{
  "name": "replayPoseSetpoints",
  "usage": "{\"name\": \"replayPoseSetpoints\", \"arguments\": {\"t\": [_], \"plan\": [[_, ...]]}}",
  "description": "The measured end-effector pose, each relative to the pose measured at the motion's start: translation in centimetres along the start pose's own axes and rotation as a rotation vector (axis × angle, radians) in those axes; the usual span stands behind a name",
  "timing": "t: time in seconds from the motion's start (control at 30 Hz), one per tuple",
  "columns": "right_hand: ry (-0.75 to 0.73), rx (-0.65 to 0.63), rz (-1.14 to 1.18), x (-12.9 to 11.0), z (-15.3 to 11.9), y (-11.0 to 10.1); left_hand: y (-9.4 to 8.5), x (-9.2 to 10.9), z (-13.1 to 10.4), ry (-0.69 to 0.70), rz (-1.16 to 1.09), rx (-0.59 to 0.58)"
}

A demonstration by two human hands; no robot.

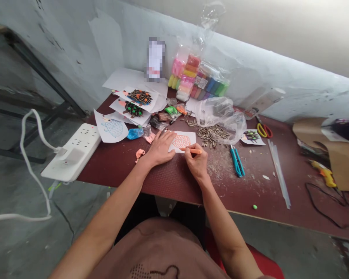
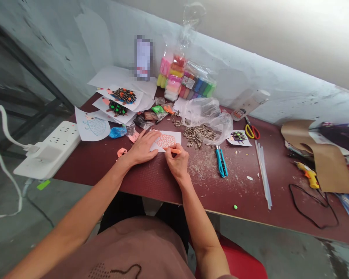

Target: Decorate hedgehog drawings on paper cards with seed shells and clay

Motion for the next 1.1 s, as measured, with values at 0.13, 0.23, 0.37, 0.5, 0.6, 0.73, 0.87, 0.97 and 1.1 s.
{"name": "replayPoseSetpoints", "arguments": {"t": [0.13, 0.23, 0.37, 0.5, 0.6, 0.73, 0.87, 0.97, 1.1], "plan": [[-0.030, -0.017, -0.014, 0.06, 0.00, 0.20, -0.09, 0.05, 0.06, 0.009, -0.001, -0.009], [-0.039, -0.032, -0.041, 0.13, 0.05, 0.32, 0.01, 0.02, 0.10, 0.015, -0.007, 0.008], [-0.053, -0.043, -0.050, 0.11, 0.12, 0.50, 0.13, -0.07, 0.12, 0.019, -0.010, 0.007], [-0.055, -0.057, -0.049, 0.02, 0.17, 0.67, 0.08, -0.05, 0.17, 0.016, -0.010, 0.010], [-0.055, -0.067, -0.039, -0.03, 0.18, 0.76, 0.03, 0.03, 0.21, 0.011, -0.010, 0.011], [-0.058, -0.085, -0.047, -0.05, 0.15, 0.71, 0.04, 0.03, 0.22, 0.010, -0.011, 0.009], [-0.052, -0.042, -0.048, -0.03, 0.09, 0.37, 0.13, -0.09, 0.22, 0.009, -0.012, 0.005], [-0.050, -0.008, -0.038, 0.07, 0.12, 0.20, 0.15, -0.12, 0.22, 0.005, -0.016, 0.005], [-0.039, -0.014, -0.056, 0.23, 0.16, 0.39, 0.14, -0.11, 0.20, 0.012, -0.029, 0.012]]}}
Point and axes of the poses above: each hand's wrist, its own z-axis towards the middle knuckle, its own y-axis out of the palm, x = y × z, the point moved 1 cm from there along z, towards the middle knuckle, and after that the axes turned 2 degrees about y, right-handed, at the moved point
